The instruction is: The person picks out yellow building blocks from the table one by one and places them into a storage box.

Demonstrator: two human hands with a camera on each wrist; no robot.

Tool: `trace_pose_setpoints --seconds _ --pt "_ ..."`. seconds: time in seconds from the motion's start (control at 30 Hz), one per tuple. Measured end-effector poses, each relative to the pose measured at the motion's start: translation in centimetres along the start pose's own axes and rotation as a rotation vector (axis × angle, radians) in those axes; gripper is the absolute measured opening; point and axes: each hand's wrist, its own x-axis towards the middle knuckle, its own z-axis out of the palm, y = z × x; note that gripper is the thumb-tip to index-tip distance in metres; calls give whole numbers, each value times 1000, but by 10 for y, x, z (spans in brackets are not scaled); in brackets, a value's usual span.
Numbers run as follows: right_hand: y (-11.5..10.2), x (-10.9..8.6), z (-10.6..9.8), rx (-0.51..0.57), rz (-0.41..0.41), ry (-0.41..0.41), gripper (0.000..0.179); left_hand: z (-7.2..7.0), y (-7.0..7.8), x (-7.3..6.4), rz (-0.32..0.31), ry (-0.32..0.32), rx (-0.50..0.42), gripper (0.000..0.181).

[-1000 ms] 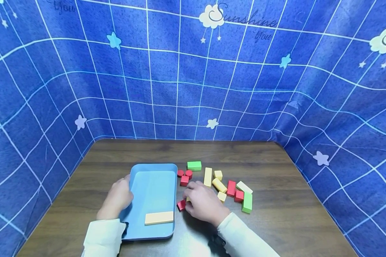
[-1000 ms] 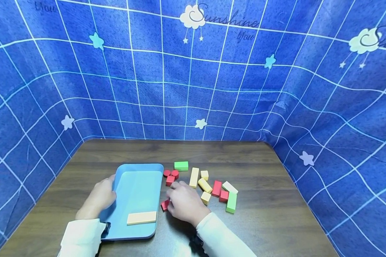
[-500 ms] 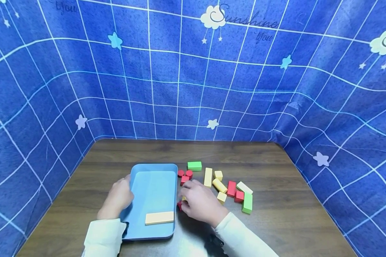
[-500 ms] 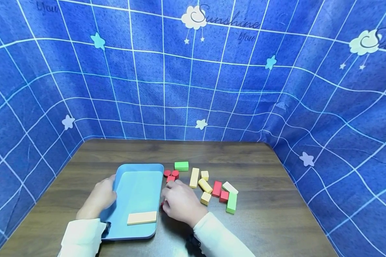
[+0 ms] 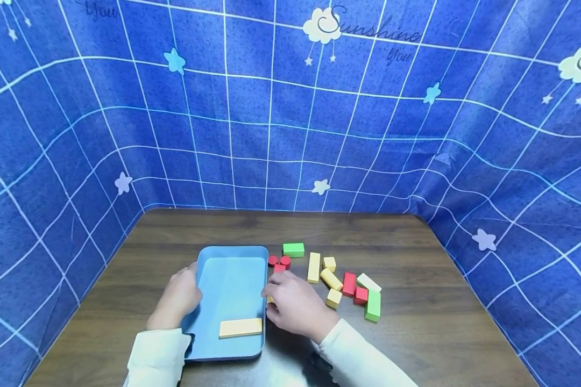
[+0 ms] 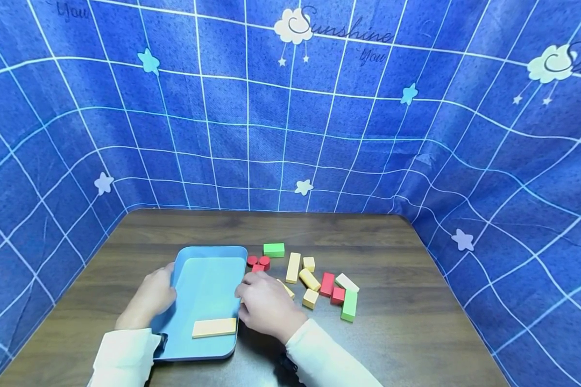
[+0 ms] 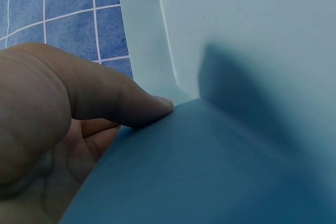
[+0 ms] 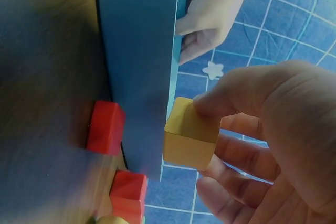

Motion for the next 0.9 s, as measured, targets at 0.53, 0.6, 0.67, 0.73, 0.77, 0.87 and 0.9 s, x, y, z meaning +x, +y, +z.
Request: trace_pose_setpoints --seconds 0.53,0.6,0.67,0.73,0.77,0.87,0.9 --pt "-11 9 6 -4 -37 -22 13 2 0 -1 3 21 -7 67" --pt "-12 10 7 -3 -48 -18 13 2 0 -1 7 25 -4 67" --pt "-13 11 8 -6 -59 -17 13 2 -1 -1 10 29 2 67" --pt "-14 12 10 -8 -66 -16 13 2 -1 0 11 29 3 66" --pt "-14 12 10 -9 -69 -16 13 3 -1 0 13 30 4 66" --pt "-15 12 12 -10 -75 -17 13 3 -1 0 10 27 -4 67" --pt "-15 12 13 -8 -74 -16 13 3 -1 0 10 28 -4 67"
